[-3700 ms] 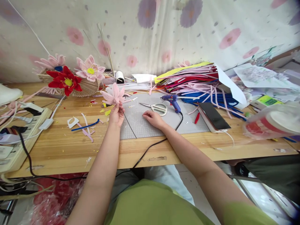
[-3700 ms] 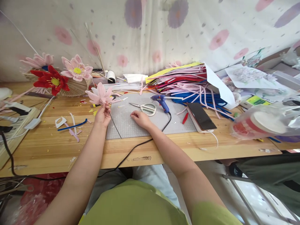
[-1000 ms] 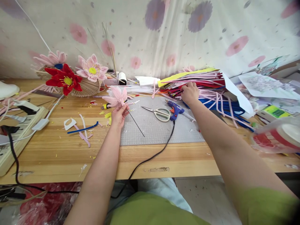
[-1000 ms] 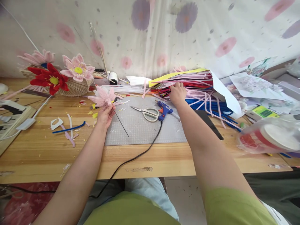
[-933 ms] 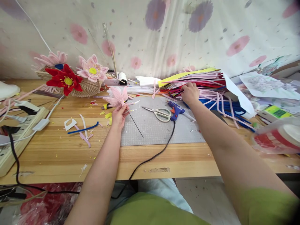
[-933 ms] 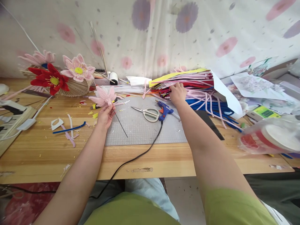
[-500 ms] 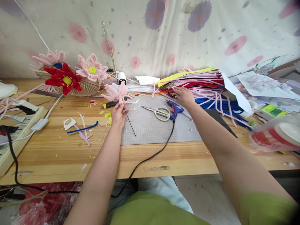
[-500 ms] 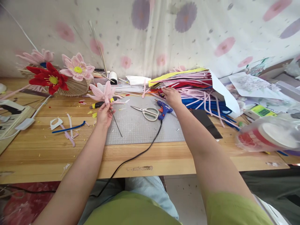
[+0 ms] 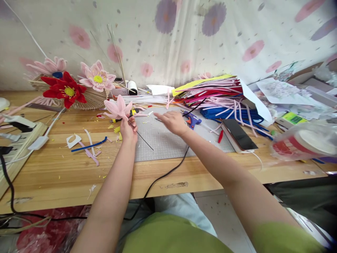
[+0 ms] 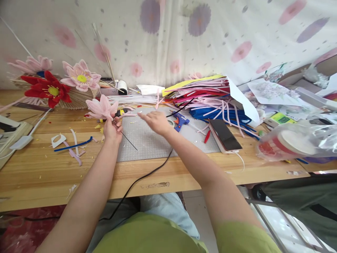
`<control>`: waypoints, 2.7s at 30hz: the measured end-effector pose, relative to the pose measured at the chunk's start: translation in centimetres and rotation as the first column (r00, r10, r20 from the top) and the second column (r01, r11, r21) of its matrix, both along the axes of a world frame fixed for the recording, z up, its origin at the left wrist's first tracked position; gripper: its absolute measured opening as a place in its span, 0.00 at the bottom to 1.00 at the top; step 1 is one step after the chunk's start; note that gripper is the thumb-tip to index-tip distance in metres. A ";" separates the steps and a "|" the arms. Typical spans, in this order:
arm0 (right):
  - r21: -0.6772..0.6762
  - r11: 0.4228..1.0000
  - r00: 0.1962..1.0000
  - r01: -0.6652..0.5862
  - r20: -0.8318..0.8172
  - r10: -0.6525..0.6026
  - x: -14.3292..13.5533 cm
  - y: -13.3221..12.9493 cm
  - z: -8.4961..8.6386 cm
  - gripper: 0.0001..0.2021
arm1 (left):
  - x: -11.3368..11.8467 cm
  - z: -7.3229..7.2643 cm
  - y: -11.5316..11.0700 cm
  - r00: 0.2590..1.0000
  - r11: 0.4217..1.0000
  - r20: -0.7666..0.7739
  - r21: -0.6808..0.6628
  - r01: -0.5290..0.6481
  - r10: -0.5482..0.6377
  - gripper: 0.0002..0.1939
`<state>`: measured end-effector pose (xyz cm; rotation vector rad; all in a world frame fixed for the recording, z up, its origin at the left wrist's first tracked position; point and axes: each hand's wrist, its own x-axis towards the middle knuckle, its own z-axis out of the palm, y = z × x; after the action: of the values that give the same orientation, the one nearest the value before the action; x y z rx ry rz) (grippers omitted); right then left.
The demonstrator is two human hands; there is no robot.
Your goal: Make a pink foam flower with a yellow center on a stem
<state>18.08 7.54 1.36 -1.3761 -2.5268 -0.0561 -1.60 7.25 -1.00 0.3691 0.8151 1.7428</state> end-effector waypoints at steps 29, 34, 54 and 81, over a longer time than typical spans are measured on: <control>-0.621 0.567 0.241 -0.541 -0.761 -0.602 -4.8 -0.2 -3.5 0.08 | 1.5 -0.1 -2.7 0.971 0.982 -0.148 -0.031 0.187 -0.190 0.07; -0.667 0.655 0.384 -0.355 -0.743 -0.548 -3.2 0.7 -1.5 0.13 | 0.7 0.4 -2.6 0.974 0.974 0.035 -0.010 0.225 -0.225 0.07; -0.482 0.868 0.927 0.120 0.368 0.076 9.3 8.1 6.1 0.11 | -1.3 -0.6 0.1 0.985 0.984 0.058 -0.055 0.169 -0.165 0.04; 0.076 0.960 0.962 0.270 0.017 -0.272 13.4 8.9 13.9 0.10 | -1.1 -1.1 0.2 0.991 0.989 -0.007 -0.061 0.135 -0.136 0.06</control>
<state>31.51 16.39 15.30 -1.6920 -2.3140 -0.2192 -2.68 7.45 -2.09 0.3845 0.8297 1.5876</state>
